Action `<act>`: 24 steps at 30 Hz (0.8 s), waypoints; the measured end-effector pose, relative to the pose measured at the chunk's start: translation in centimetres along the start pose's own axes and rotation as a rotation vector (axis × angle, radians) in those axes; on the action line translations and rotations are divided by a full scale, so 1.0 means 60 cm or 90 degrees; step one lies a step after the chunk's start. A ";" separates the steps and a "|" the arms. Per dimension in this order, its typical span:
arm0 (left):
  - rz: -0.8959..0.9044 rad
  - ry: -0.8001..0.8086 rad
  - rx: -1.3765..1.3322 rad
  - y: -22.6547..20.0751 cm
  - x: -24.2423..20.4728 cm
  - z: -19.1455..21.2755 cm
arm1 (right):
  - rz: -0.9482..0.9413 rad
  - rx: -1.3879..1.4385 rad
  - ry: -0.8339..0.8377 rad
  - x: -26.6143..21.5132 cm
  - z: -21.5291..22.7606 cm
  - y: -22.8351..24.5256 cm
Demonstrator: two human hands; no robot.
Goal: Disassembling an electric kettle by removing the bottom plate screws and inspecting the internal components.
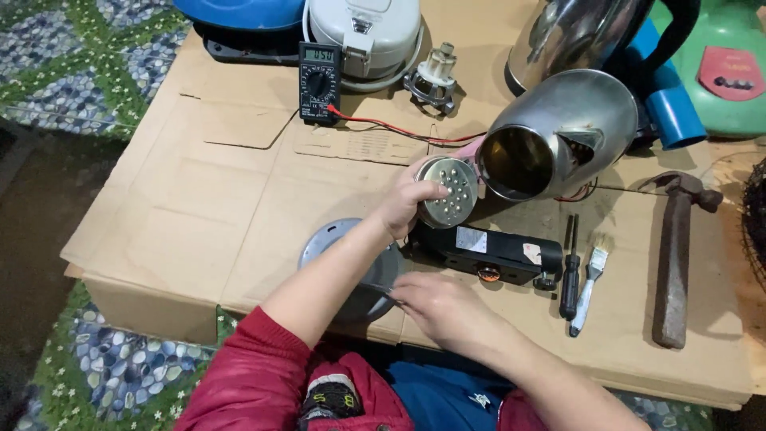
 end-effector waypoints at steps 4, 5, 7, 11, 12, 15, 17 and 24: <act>-0.014 0.034 0.008 -0.012 -0.007 0.006 | -0.090 0.151 -0.089 -0.078 0.127 -0.041; -0.041 0.036 0.027 -0.014 -0.008 0.012 | -0.149 0.190 -0.180 -0.112 0.161 -0.078; -0.064 0.049 0.040 -0.018 -0.010 0.007 | -0.215 0.221 -0.279 -0.160 0.209 -0.108; -0.049 0.050 0.031 -0.015 -0.026 0.000 | -0.276 0.419 -0.656 -0.221 0.260 -0.142; -0.054 0.050 0.033 -0.015 -0.025 0.001 | -0.181 0.454 -0.736 -0.220 0.269 -0.141; -0.070 0.053 0.036 -0.025 -0.031 -0.006 | -0.071 0.363 -0.790 -0.171 0.267 -0.123; -0.055 0.059 0.021 -0.020 -0.041 -0.025 | -0.031 0.328 -0.774 -0.147 0.257 -0.123; 0.002 0.108 0.003 0.006 -0.054 -0.044 | -0.124 0.241 -0.638 -0.130 0.213 -0.151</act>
Point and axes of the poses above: each hand's wrist, its own x-axis towards the middle knuckle, its own z-axis out of the back of the hand, y = z × x, the point moved 9 cm from there along x, towards the middle knuckle, and after that the axes turned 5 degrees about x, right-handed, at the moved point
